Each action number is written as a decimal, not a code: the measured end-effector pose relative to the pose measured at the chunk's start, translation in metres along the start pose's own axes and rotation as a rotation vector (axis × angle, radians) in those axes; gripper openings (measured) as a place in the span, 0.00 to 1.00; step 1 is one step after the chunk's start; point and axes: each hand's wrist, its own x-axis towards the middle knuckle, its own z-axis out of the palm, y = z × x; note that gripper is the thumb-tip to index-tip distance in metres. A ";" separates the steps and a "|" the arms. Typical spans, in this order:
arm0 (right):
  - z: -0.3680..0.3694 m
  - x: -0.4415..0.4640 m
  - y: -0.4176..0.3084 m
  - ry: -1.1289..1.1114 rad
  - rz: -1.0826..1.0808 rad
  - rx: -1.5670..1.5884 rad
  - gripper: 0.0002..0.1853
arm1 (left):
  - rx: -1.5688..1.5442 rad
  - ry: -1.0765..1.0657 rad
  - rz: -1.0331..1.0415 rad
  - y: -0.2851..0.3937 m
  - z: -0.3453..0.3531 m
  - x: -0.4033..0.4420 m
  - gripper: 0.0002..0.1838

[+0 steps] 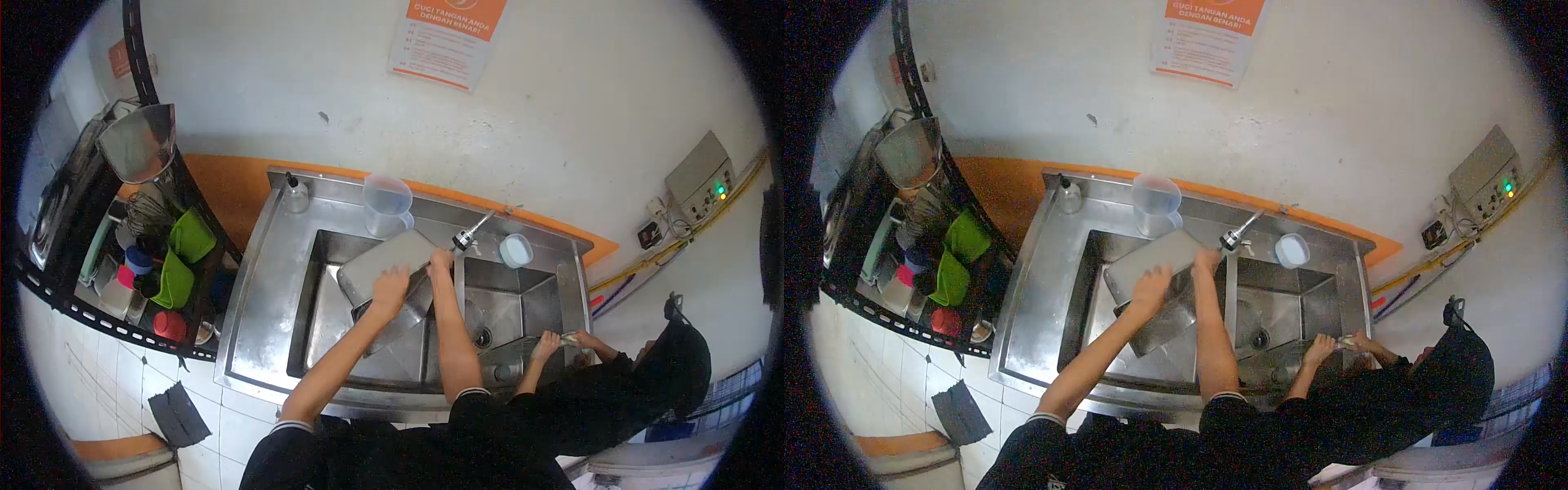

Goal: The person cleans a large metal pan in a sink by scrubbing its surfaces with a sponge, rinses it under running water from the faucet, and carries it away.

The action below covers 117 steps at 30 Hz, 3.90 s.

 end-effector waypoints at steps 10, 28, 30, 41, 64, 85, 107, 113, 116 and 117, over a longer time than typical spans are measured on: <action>-0.045 0.008 0.023 -0.111 0.075 0.435 0.17 | 0.023 -0.042 0.176 0.026 -0.014 -0.018 0.07; -0.087 0.115 0.015 -0.164 -0.309 -0.645 0.26 | 0.173 -0.235 0.204 0.106 0.033 0.058 0.19; -0.086 0.107 0.021 -0.145 -0.332 -0.634 0.25 | 0.145 -0.225 0.211 0.096 0.034 0.052 0.20; -0.040 0.068 0.066 -0.189 -0.627 -0.120 0.17 | 0.159 -0.384 0.037 0.029 0.024 0.043 0.17; -0.164 -0.058 0.052 0.383 -0.834 -0.937 0.23 | 0.269 -0.633 0.504 0.081 0.058 0.071 0.20; -0.161 -0.110 0.047 -0.161 -0.920 -0.700 0.09 | -0.151 -0.921 0.332 0.052 0.018 0.174 0.50; -0.165 -0.113 0.026 -0.282 -0.642 -0.642 0.05 | -0.002 -1.085 0.213 0.046 0.098 0.223 0.43; -0.174 -0.106 0.038 -0.197 -0.546 -0.647 0.05 | -0.795 -1.354 -0.015 -0.016 0.095 0.202 0.34; -0.167 -0.108 0.039 -0.154 -0.519 -0.629 0.06 | -0.976 -0.620 0.224 -0.020 0.141 0.155 0.25; -0.164 -0.110 0.037 -0.139 -0.494 -0.638 0.06 | -0.978 -0.618 0.218 -0.009 0.157 0.142 0.25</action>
